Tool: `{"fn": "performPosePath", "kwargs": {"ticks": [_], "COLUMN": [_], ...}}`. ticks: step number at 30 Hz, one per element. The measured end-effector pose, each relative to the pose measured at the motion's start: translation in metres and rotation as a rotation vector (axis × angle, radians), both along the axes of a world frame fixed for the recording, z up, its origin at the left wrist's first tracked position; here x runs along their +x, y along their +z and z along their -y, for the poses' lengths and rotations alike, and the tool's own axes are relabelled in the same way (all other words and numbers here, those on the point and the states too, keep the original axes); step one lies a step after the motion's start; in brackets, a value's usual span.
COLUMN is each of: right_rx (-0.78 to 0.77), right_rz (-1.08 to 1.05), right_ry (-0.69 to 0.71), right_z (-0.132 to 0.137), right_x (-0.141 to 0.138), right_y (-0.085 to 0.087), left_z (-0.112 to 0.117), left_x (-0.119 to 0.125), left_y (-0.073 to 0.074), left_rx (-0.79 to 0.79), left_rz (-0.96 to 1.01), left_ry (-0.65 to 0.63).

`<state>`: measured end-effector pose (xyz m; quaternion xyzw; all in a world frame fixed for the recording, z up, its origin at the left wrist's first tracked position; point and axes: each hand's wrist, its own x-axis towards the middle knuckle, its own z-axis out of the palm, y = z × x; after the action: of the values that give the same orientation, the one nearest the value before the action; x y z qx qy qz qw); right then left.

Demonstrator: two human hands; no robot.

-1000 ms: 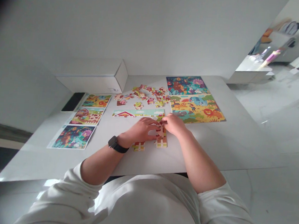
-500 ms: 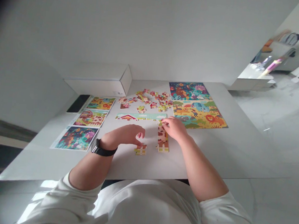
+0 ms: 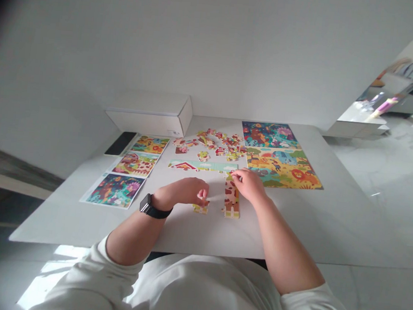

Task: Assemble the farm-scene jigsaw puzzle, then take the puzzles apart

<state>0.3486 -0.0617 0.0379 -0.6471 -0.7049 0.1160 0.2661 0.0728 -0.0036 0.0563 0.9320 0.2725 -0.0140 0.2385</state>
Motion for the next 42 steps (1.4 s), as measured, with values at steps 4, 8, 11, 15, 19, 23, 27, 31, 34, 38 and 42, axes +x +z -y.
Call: {"fn": "performPosePath", "kwargs": {"ticks": [4, 8, 11, 15, 19, 23, 27, 31, 34, 38, 42], "right_rx": [0.003, -0.003, -0.021, -0.027, -0.02, -0.009, 0.009, 0.04, 0.063, 0.062, 0.055], "right_rz": [0.0, -0.008, -0.004, 0.007, -0.009, -0.038, -0.072, -0.109, -0.102, -0.042, 0.06], "right_ry": [0.014, 0.009, 0.008, -0.004, -0.011, 0.002, 0.008, -0.015, -0.02, -0.029, -0.073], "right_z": [-0.001, -0.001, -0.001, -0.001, -0.001, 0.0, -0.001, 0.001, 0.0, -0.011, -0.041], "right_x": [-0.001, -0.002, -0.002, -0.004, -0.006, -0.007, -0.008, -0.008, -0.005, 0.005, 0.02], "right_y": [-0.002, -0.002, 0.0, 0.002, 0.0, -0.004, -0.009, -0.008, 0.0, 0.014, 0.022], "left_z": [0.0, -0.001, -0.003, -0.007, -0.01, -0.01, -0.014, -0.021, -0.026, -0.032, -0.035], "left_x": [0.003, 0.003, 0.002, 0.005, 0.017, 0.026, 0.027, 0.025, 0.024, 0.022, 0.02], "left_y": [-0.003, -0.002, 0.002, -0.001, -0.016, -0.029, -0.035, -0.042, -0.045, -0.047, -0.047], "left_rx": [-0.005, -0.014, 0.022, 0.124, 0.095, -0.009, -0.106, -0.206, -0.285, -0.36, -0.377], "left_rz": [0.014, 0.019, 0.073, 0.28, 0.504, 0.599, 0.701, 0.793, 0.861, 0.953, 1.009], "left_ry": [0.031, 0.042, 0.078, 0.243, 0.357, 0.436, 0.506, 0.552, 0.581, 0.601, 0.62]}}
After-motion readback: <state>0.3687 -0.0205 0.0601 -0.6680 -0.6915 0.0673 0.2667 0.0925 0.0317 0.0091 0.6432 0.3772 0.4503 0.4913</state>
